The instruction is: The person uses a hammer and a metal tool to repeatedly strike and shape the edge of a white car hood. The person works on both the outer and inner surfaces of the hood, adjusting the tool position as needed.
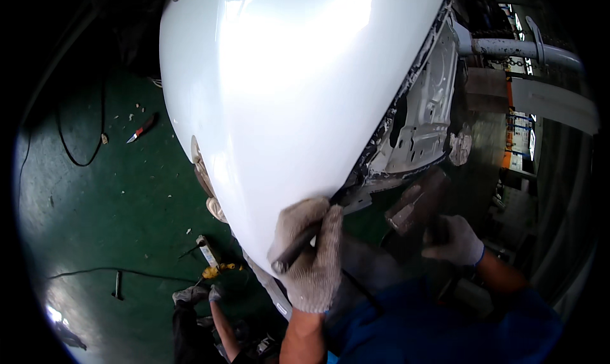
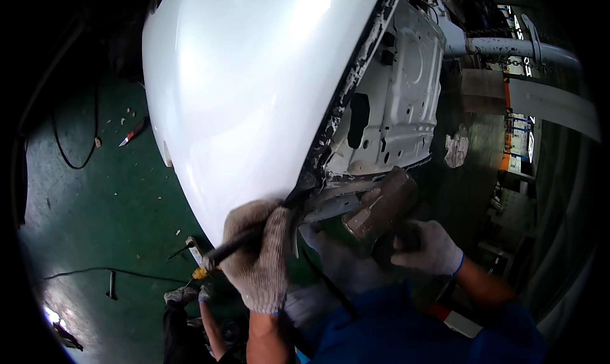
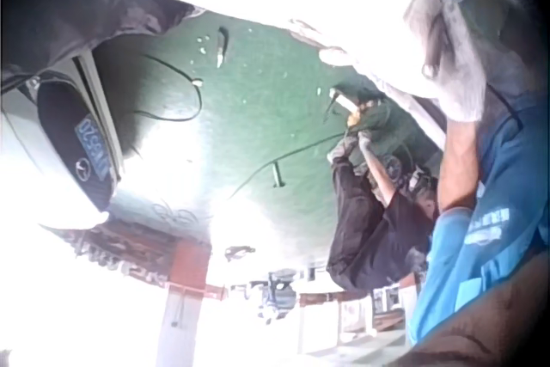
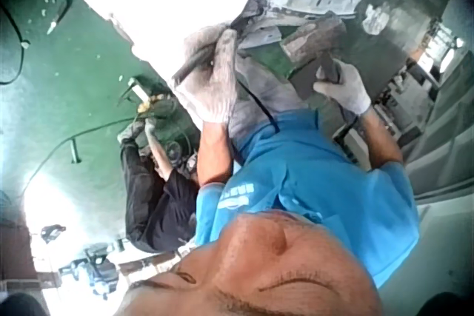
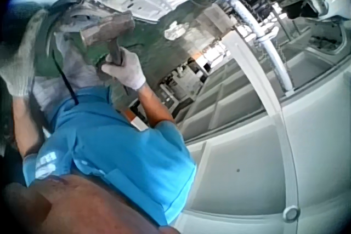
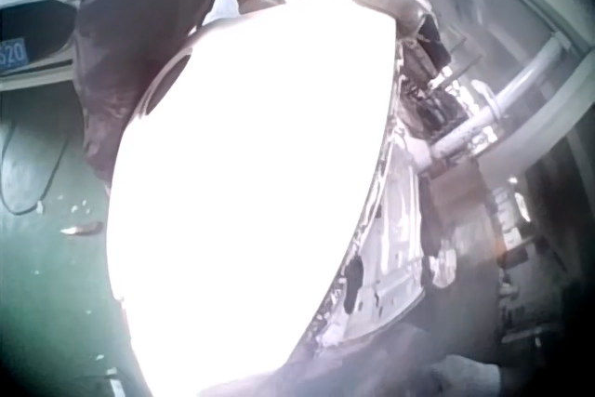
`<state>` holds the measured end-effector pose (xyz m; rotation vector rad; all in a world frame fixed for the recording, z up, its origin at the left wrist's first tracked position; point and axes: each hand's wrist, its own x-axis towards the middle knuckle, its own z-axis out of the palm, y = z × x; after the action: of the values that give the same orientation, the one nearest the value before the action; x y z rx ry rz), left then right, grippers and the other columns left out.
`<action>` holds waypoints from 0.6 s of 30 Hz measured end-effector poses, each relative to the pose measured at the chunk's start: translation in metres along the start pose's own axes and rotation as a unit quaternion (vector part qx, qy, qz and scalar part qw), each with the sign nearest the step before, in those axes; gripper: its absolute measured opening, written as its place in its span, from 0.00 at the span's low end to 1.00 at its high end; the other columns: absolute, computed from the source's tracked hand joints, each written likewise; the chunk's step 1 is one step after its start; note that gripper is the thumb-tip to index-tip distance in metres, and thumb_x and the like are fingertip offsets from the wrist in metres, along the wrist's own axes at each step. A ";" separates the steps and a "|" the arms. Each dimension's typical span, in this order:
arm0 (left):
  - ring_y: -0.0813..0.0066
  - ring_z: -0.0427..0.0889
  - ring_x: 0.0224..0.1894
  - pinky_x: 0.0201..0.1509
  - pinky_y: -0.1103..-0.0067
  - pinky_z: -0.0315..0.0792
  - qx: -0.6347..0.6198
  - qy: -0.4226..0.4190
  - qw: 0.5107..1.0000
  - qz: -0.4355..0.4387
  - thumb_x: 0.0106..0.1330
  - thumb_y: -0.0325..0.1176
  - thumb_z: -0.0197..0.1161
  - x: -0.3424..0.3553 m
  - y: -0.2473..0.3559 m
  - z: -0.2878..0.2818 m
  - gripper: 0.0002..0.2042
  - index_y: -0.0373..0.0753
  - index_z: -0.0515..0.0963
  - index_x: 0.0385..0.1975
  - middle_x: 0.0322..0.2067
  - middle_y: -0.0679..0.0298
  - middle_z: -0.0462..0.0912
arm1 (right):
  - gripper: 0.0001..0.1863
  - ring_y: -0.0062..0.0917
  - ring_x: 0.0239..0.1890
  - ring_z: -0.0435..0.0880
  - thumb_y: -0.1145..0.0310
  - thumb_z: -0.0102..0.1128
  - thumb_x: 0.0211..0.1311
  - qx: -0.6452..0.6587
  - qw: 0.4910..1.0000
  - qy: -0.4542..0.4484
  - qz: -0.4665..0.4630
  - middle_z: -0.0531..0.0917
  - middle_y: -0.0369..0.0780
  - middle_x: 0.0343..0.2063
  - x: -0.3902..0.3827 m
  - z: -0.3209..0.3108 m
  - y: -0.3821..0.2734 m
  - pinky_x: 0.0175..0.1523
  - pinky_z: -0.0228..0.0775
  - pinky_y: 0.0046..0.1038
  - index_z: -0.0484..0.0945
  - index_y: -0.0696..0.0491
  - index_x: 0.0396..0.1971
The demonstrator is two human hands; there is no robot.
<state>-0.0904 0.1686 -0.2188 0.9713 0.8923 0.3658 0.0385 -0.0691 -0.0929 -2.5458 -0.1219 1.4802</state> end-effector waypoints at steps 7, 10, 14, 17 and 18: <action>0.74 0.81 0.27 0.34 0.77 0.76 0.126 -0.053 0.987 0.083 0.64 0.26 0.73 0.024 0.013 0.003 0.07 0.32 0.82 0.36 0.26 0.58 0.82 | 0.17 0.25 0.30 0.86 0.64 0.76 0.48 -0.016 0.995 0.073 -0.066 0.85 0.41 0.26 -0.017 -0.025 -0.043 0.41 0.78 0.29 0.81 0.58 0.33; 0.72 0.81 0.25 0.33 0.76 0.76 0.147 -0.061 0.981 0.110 0.64 0.26 0.73 0.025 0.015 0.006 0.07 0.32 0.82 0.37 0.25 0.58 0.81 | 0.17 0.24 0.28 0.84 0.63 0.75 0.48 -0.015 0.992 0.079 -0.100 0.84 0.40 0.25 -0.025 -0.033 -0.048 0.38 0.76 0.30 0.80 0.58 0.33; 0.73 0.82 0.27 0.35 0.77 0.77 0.121 -0.048 0.988 0.077 0.64 0.26 0.72 0.017 0.016 0.009 0.08 0.31 0.82 0.38 0.27 0.57 0.83 | 0.17 0.27 0.27 0.84 0.62 0.75 0.49 -0.041 0.986 0.079 -0.139 0.83 0.42 0.24 -0.023 -0.039 -0.056 0.36 0.74 0.32 0.80 0.58 0.32; 0.74 0.83 0.31 0.39 0.77 0.78 0.135 -0.068 0.986 0.066 0.65 0.27 0.71 0.015 0.020 0.006 0.09 0.30 0.81 0.40 0.30 0.56 0.85 | 0.17 0.31 0.26 0.84 0.61 0.73 0.51 -0.068 0.972 0.099 -0.200 0.82 0.45 0.24 -0.027 -0.042 -0.073 0.36 0.74 0.33 0.80 0.58 0.33; 0.75 0.83 0.33 0.42 0.77 0.78 0.170 -0.080 0.979 0.077 0.66 0.28 0.71 0.017 0.027 0.007 0.10 0.29 0.82 0.41 0.31 0.57 0.86 | 0.17 0.33 0.27 0.84 0.61 0.73 0.52 -0.072 0.968 0.104 -0.217 0.81 0.46 0.24 -0.028 -0.046 -0.080 0.36 0.74 0.33 0.80 0.59 0.33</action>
<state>-0.0717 0.1894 -0.2028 1.3709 0.7465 0.2657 0.0666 -0.0009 -0.0304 -2.5426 -0.7279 1.0673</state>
